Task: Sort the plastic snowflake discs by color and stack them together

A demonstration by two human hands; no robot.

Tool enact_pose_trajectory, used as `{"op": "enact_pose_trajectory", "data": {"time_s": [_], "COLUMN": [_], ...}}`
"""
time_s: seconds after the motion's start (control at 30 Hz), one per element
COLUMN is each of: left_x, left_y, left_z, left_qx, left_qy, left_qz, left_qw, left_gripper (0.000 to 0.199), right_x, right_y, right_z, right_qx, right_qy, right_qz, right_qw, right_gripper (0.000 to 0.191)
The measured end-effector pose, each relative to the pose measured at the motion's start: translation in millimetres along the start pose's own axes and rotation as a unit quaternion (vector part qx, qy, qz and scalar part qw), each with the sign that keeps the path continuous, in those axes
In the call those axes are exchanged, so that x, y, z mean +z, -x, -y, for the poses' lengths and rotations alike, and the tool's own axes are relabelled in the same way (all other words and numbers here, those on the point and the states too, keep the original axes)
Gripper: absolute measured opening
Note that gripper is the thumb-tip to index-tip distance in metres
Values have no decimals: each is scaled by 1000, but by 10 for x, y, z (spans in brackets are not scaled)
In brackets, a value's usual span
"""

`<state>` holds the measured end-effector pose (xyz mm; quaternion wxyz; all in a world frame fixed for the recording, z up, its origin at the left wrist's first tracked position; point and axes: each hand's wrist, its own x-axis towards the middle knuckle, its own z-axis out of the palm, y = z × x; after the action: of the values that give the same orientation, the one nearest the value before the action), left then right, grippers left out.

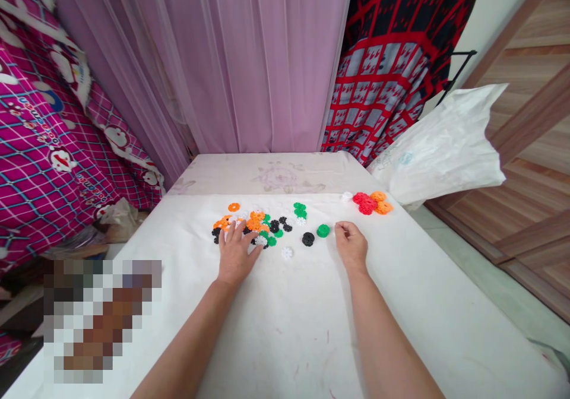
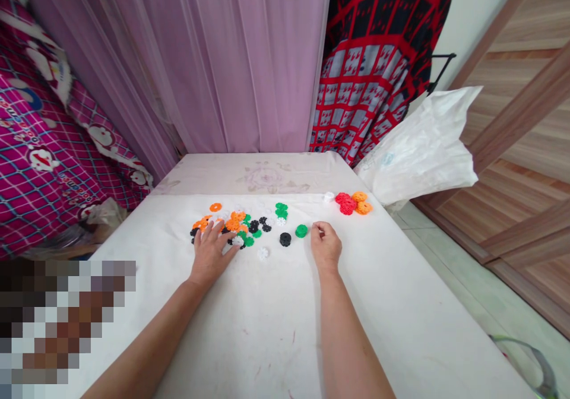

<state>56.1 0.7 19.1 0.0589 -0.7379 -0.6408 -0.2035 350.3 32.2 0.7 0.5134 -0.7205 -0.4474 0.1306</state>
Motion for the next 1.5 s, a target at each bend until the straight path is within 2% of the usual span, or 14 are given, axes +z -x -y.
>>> {"op": "enact_pose_trajectory", "data": {"time_s": [0.17,0.3,0.57,0.73,0.87,1.03,1.37,1.5], "left_x": [-62,-74,-43,-47,-43,-10,22,-7], "left_y": [20,-2,-113,-62,27,47,27,57], "left_z": [-50,-74,-186,-250,-360,-485,-508,-372], "left_qx": [59,81,43,17,55,57,65,51], "left_qy": [-30,-24,-7,63,145,150,140,123], "left_qz": [-23,-9,29,32,52,69,82,74], "left_qw": [998,996,999,997,987,985,985,988], "left_gripper": [33,37,26,21,23,24,26,33], "right_x": [-6,-3,-6,-6,1,9,4,6], "right_y": [-8,-9,-4,-2,1,0,1,1], "right_z": [12,5,5,12,10,-8,-2,-6], "right_qx": [8,7,5,5,6,-1,-1,-2], "right_qy": [12,10,11,7,6,10,18,14], "right_qz": [8,9,10,9,11,11,17,17], "right_qw": [1000,1000,1000,1000,1000,1000,1000,1000], "right_gripper": [38,38,38,38,38,38,37,37]}}
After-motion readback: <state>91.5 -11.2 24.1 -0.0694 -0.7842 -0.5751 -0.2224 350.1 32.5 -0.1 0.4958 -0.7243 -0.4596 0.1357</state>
